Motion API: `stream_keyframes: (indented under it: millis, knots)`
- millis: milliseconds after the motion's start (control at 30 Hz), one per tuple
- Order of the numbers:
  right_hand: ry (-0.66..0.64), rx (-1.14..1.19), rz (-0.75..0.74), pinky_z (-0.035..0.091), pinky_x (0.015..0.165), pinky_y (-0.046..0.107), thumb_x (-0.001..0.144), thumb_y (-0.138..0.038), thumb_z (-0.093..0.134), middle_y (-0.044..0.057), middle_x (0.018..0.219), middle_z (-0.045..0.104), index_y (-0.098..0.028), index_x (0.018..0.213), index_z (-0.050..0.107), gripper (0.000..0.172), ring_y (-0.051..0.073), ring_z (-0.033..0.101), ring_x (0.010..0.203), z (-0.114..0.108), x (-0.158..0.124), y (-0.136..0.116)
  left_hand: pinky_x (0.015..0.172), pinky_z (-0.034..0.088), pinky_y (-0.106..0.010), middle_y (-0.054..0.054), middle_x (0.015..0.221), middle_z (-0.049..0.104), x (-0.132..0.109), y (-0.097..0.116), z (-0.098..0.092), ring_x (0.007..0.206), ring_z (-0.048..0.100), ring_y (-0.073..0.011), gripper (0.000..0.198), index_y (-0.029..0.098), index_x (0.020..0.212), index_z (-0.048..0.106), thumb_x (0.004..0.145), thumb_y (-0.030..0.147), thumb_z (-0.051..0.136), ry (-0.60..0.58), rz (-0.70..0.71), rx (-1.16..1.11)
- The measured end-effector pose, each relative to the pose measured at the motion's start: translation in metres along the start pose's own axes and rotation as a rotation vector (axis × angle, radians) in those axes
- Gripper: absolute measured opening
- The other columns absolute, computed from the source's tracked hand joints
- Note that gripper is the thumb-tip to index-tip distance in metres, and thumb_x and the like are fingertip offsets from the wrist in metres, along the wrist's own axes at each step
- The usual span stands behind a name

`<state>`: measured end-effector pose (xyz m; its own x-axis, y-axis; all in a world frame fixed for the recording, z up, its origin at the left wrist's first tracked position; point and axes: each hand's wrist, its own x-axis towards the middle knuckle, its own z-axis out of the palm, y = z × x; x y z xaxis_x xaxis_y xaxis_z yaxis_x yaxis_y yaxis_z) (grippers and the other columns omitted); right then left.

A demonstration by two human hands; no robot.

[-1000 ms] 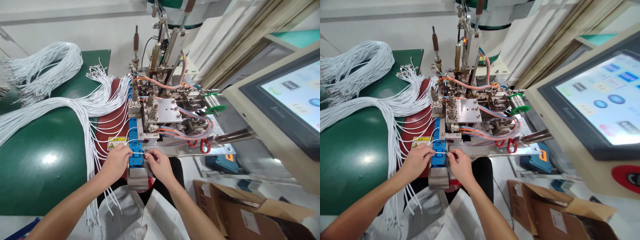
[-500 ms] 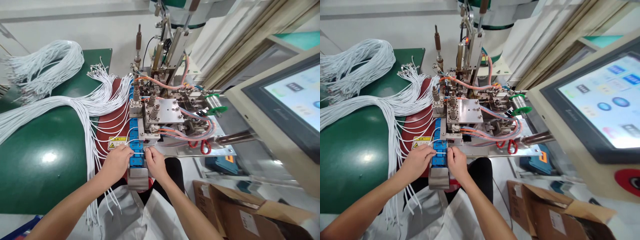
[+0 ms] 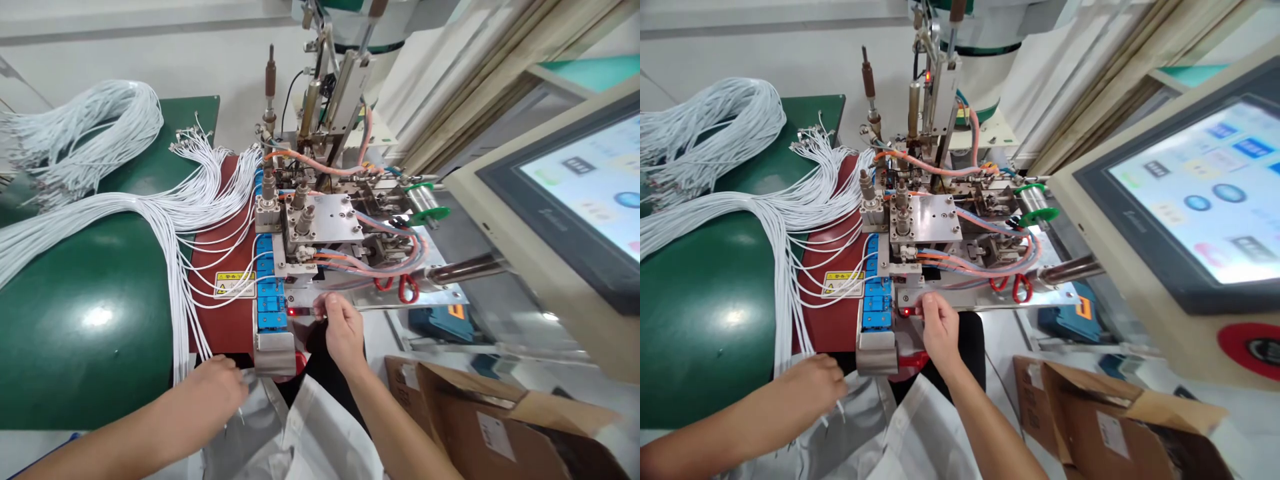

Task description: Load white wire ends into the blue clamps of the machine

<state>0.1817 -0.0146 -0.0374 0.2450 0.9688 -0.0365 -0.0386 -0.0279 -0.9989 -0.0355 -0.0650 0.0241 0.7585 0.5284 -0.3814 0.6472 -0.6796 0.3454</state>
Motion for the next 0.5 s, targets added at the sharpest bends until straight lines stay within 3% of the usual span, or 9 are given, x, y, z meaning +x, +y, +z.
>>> stream_keyframes:
  millis: [100, 167, 233, 333, 400, 500]
  knots:
    - [-0.014, 0.015, -0.014, 0.035, 0.048, 0.022, 0.084, -0.043, 0.045, -0.001, 0.054, 0.049, -0.017, 0.058, 0.052, 0.038, 0.01, 0.043, 0.05, 0.001, -0.003, -0.004, 0.066, 0.045, -0.028, -0.005, 0.071, 0.062, 0.002, -0.001, 0.003, 0.069, 0.058, -0.0182, 0.018, 0.016, 0.071, 0.06, 0.075, 0.004, 0.047, -0.006, -0.016, -0.04]
    - [-0.052, 0.025, -0.036, 0.037, 0.049, 0.022, 0.084, -0.042, 0.045, -0.001, 0.054, 0.05, -0.017, 0.058, 0.053, 0.037, 0.01, 0.044, 0.05, 0.003, -0.008, -0.008, 0.067, 0.045, -0.025, -0.003, 0.078, 0.062, 0.011, -0.002, -0.005, 0.072, 0.058, -0.0155, 0.019, 0.018, 0.079, 0.061, 0.08, 0.008, 0.044, 0.12, -0.006, -0.227]
    - [-0.114, 0.049, -0.058, 0.038, 0.05, 0.023, 0.085, -0.04, 0.044, 0.0, 0.057, 0.052, -0.016, 0.062, 0.057, 0.035, 0.011, 0.046, 0.052, 0.004, -0.014, -0.011, 0.069, 0.045, -0.024, -0.003, 0.082, 0.063, 0.024, -0.002, -0.017, 0.075, 0.058, -0.0136, 0.021, 0.019, 0.086, 0.061, 0.084, 0.013, 0.041, 0.327, -0.064, -0.417]
    - [-0.183, 0.114, -0.093, 0.042, 0.053, 0.024, 0.087, -0.037, 0.04, 0.002, 0.066, 0.057, -0.018, 0.077, 0.064, 0.032, 0.012, 0.051, 0.057, 0.005, -0.023, -0.016, 0.068, 0.046, -0.023, -0.001, 0.082, 0.064, 0.042, -0.001, -0.029, 0.074, 0.059, -0.0128, 0.017, 0.02, 0.087, 0.062, 0.085, 0.019, 0.045, 0.576, -0.226, -0.583]
    - [-0.196, 0.124, -0.109, 0.044, 0.056, 0.025, 0.086, -0.035, 0.043, 0.003, 0.073, 0.059, -0.02, 0.084, 0.064, 0.026, 0.013, 0.054, 0.061, 0.004, -0.027, -0.018, 0.067, 0.046, -0.023, -0.001, 0.08, 0.065, 0.05, -0.001, -0.03, 0.073, 0.059, -0.0126, 0.016, 0.021, 0.087, 0.063, 0.083, 0.02, 0.048, 0.64, -0.288, -0.618]
    - [-0.175, 0.032, -0.128, 0.046, 0.06, 0.025, 0.079, -0.027, 0.055, 0.002, 0.076, 0.061, -0.021, 0.081, 0.063, 0.01, 0.014, 0.057, 0.066, 0.004, -0.027, -0.023, 0.07, 0.047, -0.024, -0.001, 0.085, 0.065, 0.056, 0.0, -0.028, 0.076, 0.06, -0.0129, 0.018, 0.021, 0.093, 0.063, 0.082, 0.019, 0.049, 0.673, -0.286, -0.639]
